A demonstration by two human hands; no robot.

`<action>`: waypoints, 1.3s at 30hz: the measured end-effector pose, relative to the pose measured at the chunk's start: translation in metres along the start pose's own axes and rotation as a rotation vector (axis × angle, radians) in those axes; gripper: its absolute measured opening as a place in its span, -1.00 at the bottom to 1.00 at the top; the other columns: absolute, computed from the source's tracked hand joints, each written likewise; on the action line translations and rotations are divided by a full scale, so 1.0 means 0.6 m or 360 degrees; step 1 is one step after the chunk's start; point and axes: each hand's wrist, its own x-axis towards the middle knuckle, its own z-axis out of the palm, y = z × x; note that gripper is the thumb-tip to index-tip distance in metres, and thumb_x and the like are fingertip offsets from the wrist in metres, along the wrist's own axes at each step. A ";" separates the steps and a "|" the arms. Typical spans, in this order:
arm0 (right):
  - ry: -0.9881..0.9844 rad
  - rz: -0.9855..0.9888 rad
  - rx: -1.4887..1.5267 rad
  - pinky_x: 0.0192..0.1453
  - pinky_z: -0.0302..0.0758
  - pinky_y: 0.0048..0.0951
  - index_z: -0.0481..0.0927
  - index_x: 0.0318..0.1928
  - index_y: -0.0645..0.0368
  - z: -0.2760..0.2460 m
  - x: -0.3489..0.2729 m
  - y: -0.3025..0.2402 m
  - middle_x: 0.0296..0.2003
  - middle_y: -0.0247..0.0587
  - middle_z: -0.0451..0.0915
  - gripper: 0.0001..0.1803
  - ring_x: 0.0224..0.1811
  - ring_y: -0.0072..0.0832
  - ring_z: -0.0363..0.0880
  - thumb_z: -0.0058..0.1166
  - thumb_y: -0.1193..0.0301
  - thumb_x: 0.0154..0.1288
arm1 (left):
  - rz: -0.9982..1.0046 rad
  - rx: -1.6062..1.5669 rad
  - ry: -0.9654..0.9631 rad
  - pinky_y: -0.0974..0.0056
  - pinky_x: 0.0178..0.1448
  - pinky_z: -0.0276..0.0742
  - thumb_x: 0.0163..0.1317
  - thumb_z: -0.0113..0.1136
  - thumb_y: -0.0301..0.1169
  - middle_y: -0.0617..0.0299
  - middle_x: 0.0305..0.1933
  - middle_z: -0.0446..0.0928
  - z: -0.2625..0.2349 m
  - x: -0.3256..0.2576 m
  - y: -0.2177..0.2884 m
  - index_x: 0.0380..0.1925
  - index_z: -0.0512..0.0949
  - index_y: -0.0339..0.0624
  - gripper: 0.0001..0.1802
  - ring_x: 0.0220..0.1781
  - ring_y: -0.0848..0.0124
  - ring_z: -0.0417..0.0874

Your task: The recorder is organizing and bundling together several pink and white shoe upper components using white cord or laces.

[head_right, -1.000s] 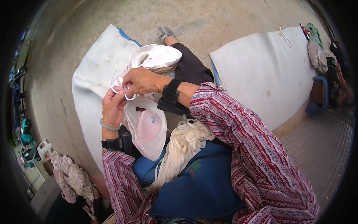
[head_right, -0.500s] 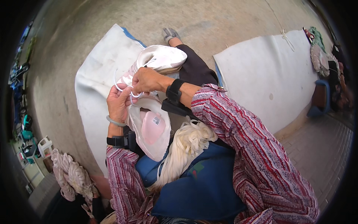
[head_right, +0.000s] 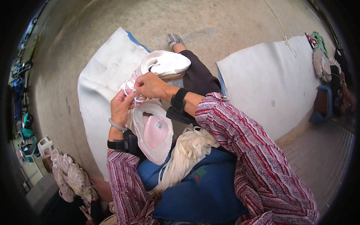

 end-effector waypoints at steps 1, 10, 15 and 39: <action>-0.0004 -0.0038 -0.0047 -0.48 0.46 -0.54 0.58 -0.46 0.31 0.000 0.001 0.001 -0.61 -0.26 0.55 -0.85 -0.57 -0.60 0.53 0.19 0.45 0.04 | -0.0004 -0.0005 -0.0003 0.42 -0.35 0.63 0.30 0.11 -0.41 0.12 -0.37 0.60 0.002 0.001 -0.002 -0.24 0.46 -0.32 -0.83 -0.46 0.41 0.66; -0.0141 -0.0005 -0.0101 -0.44 0.47 -0.64 0.57 -0.36 0.27 -0.005 0.009 0.001 -0.51 -0.29 0.59 -0.81 -0.48 -0.66 0.58 0.08 0.37 0.21 | 0.0269 0.0420 0.0212 0.46 -0.48 0.57 0.33 0.06 -0.40 0.16 -0.43 0.57 0.020 0.000 0.003 -0.26 0.42 -0.29 -0.84 -0.53 0.46 0.63; -0.0169 0.0112 0.0128 -0.41 0.49 -0.63 0.57 -0.32 0.29 -0.002 0.008 0.006 -0.49 -0.27 0.59 -0.83 -0.45 -0.65 0.58 0.02 0.42 0.23 | 0.0092 0.0070 0.0033 0.45 -0.38 0.60 0.29 0.07 -0.49 0.14 -0.41 0.58 0.012 -0.009 0.000 -0.26 0.41 -0.32 -0.88 -0.47 0.45 0.65; 0.0085 -0.0259 -0.0246 -0.39 0.52 -0.51 0.53 -0.32 0.35 -0.002 0.019 -0.012 -0.53 -0.18 0.57 -0.83 -0.51 -0.53 0.56 0.01 0.49 0.10 | 0.0159 -0.0049 0.0074 0.40 -0.43 0.57 0.31 0.07 -0.45 0.17 -0.45 0.55 0.019 -0.003 -0.004 -0.30 0.38 -0.27 -0.88 -0.50 0.43 0.64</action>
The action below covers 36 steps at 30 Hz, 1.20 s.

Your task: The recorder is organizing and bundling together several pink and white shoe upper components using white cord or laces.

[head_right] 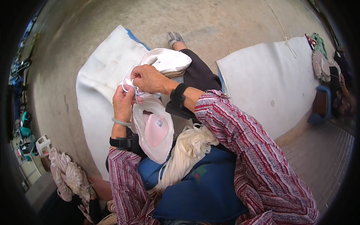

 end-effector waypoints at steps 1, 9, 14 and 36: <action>-0.0002 0.0004 -0.0001 -0.39 0.52 -0.51 0.53 -0.32 0.35 0.001 0.001 0.000 -0.53 -0.18 0.57 -0.83 -0.51 -0.53 0.56 0.01 0.49 0.10 | -0.0004 -0.0003 0.0001 0.40 -0.43 0.57 0.31 0.07 -0.45 0.17 -0.45 0.55 0.000 0.001 -0.003 -0.30 0.38 -0.27 -0.88 -0.50 0.43 0.64; 0.0331 -0.0435 -0.1041 -0.09 0.45 -0.21 0.50 -0.24 0.26 -0.034 0.026 0.010 -0.28 0.05 0.53 -0.86 -0.21 -0.08 0.53 -0.02 0.47 0.23 | 0.0042 0.0403 -0.0135 0.39 -0.20 0.53 0.29 0.08 -0.38 0.20 -0.40 0.59 -0.005 -0.001 -0.019 -0.27 0.50 -0.30 -0.82 -0.30 0.48 0.62; 0.0556 -0.0346 -0.1083 -0.13 0.46 -0.16 0.52 -0.25 0.26 -0.019 0.033 0.032 -0.30 0.10 0.54 -0.87 -0.26 -0.02 0.53 -0.03 0.52 0.19 | -0.0011 0.0379 -0.0334 0.37 -0.07 0.44 0.24 0.09 -0.39 0.24 -0.42 0.59 -0.014 -0.003 -0.022 -0.32 0.56 -0.28 -0.83 -0.27 0.51 0.56; 0.0529 -0.0680 -0.1260 -0.15 0.47 -0.20 0.53 -0.28 0.26 -0.039 0.041 0.048 -0.35 0.05 0.49 -0.89 -0.24 -0.01 0.53 0.01 0.58 0.15 | -0.0023 0.0189 -0.0428 0.43 -0.12 0.39 0.21 0.08 -0.42 0.27 -0.40 0.56 0.004 -0.012 -0.027 -0.44 0.52 -0.25 -0.87 -0.34 0.54 0.50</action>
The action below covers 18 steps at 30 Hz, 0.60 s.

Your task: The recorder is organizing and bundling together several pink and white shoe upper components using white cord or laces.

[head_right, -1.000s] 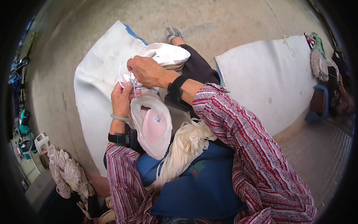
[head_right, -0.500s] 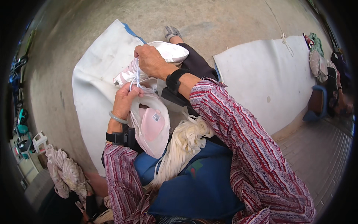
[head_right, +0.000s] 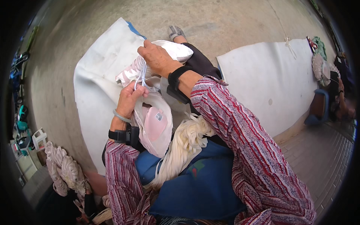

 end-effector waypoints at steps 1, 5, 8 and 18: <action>0.0000 0.0002 -0.0001 -0.15 0.47 -0.20 0.53 -0.28 0.26 0.001 0.002 0.003 -0.35 0.05 0.49 -0.89 -0.24 -0.01 0.53 0.01 0.58 0.15 | -0.0001 0.0000 -0.0003 0.43 -0.12 0.39 0.21 0.08 -0.42 0.27 -0.40 0.56 0.000 -0.001 0.001 -0.44 0.52 -0.25 -0.87 -0.34 0.54 0.50; 0.0043 0.0144 0.0218 -0.14 0.46 -0.21 0.58 -0.36 0.25 0.002 0.009 0.009 -0.37 0.03 0.52 -0.89 -0.25 -0.03 0.54 -0.01 0.61 0.10 | -0.0071 -0.0020 -0.0024 0.45 -0.14 0.39 0.20 0.07 -0.43 0.27 -0.41 0.57 0.001 -0.001 0.002 -0.45 0.53 -0.26 -0.86 -0.36 0.56 0.50; 0.0074 0.0199 0.0242 -0.12 0.46 -0.21 0.60 -0.36 0.24 0.011 0.012 0.007 -0.35 0.03 0.53 -0.87 -0.26 -0.03 0.54 -0.02 0.58 0.10 | -0.0061 -0.0021 -0.0067 0.46 -0.15 0.39 0.21 0.08 -0.43 0.27 -0.42 0.57 -0.002 0.000 0.006 -0.44 0.54 -0.26 -0.86 -0.36 0.56 0.49; -0.0227 0.0222 0.0326 -0.10 0.46 -0.28 0.58 -0.21 0.24 -0.032 -0.032 -0.017 -0.28 -0.01 0.58 -0.75 -0.22 -0.17 0.55 0.03 0.43 0.08 | -0.0263 -0.0529 0.0157 0.30 0.09 0.50 0.31 0.09 -0.27 0.06 -0.07 0.56 -0.021 0.005 -0.026 -0.07 0.43 -0.33 -0.65 -0.05 0.36 0.57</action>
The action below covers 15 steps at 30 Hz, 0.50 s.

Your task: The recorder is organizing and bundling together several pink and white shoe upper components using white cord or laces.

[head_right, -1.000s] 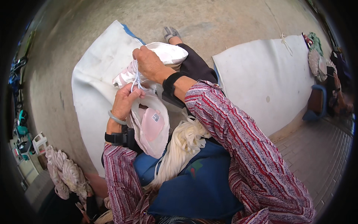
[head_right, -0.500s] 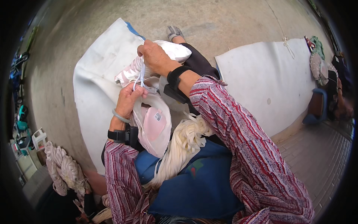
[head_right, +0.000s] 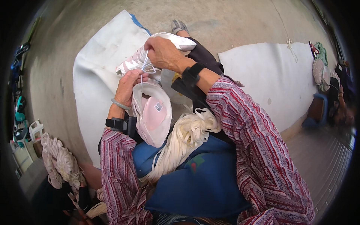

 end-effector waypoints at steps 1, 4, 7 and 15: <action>-0.0503 0.0099 0.0152 -0.08 0.45 -0.30 0.57 -0.16 0.24 -0.009 -0.015 -0.018 -0.23 -0.03 0.59 -0.71 -0.18 -0.21 0.54 0.04 0.43 0.07 | -0.0034 0.0035 0.0014 0.31 0.09 0.49 0.30 0.10 -0.27 0.06 -0.05 0.55 -0.005 -0.004 -0.002 -0.05 0.43 -0.34 -0.64 -0.03 0.37 0.56; -0.1481 -0.0122 0.0026 -0.01 0.44 -0.32 0.52 -0.07 0.22 -0.035 -0.077 -0.052 -0.13 -0.02 0.53 -0.61 -0.09 -0.21 0.52 0.15 0.43 0.03 | 0.0020 0.0118 -0.0037 0.33 0.12 0.47 0.29 0.11 -0.27 0.08 -0.04 0.55 -0.018 0.000 -0.006 -0.01 0.43 -0.36 -0.60 -0.01 0.41 0.55; -0.1471 -0.0536 -0.0140 0.09 0.40 -0.27 0.40 0.09 0.14 -0.033 -0.161 -0.099 0.01 -0.04 0.41 -0.34 0.01 -0.15 0.47 0.34 0.36 -0.09 | -0.0027 0.0353 -0.0035 0.34 0.09 0.45 0.27 0.13 -0.27 0.14 -0.04 0.55 -0.035 0.009 -0.007 0.00 0.45 -0.32 -0.60 -0.02 0.46 0.54; -0.0797 -0.0902 -0.0550 -0.13 0.38 -0.32 0.36 -0.06 0.27 0.073 -0.242 -0.130 -0.22 -0.15 0.42 -0.19 -0.13 -0.27 0.48 0.44 0.14 -0.33 | -0.0373 0.2212 0.0070 0.17 -0.13 0.50 0.18 -0.01 -0.40 -0.10 -0.23 0.61 -0.213 0.037 -0.116 -0.11 0.52 -0.39 -0.67 -0.27 0.17 0.62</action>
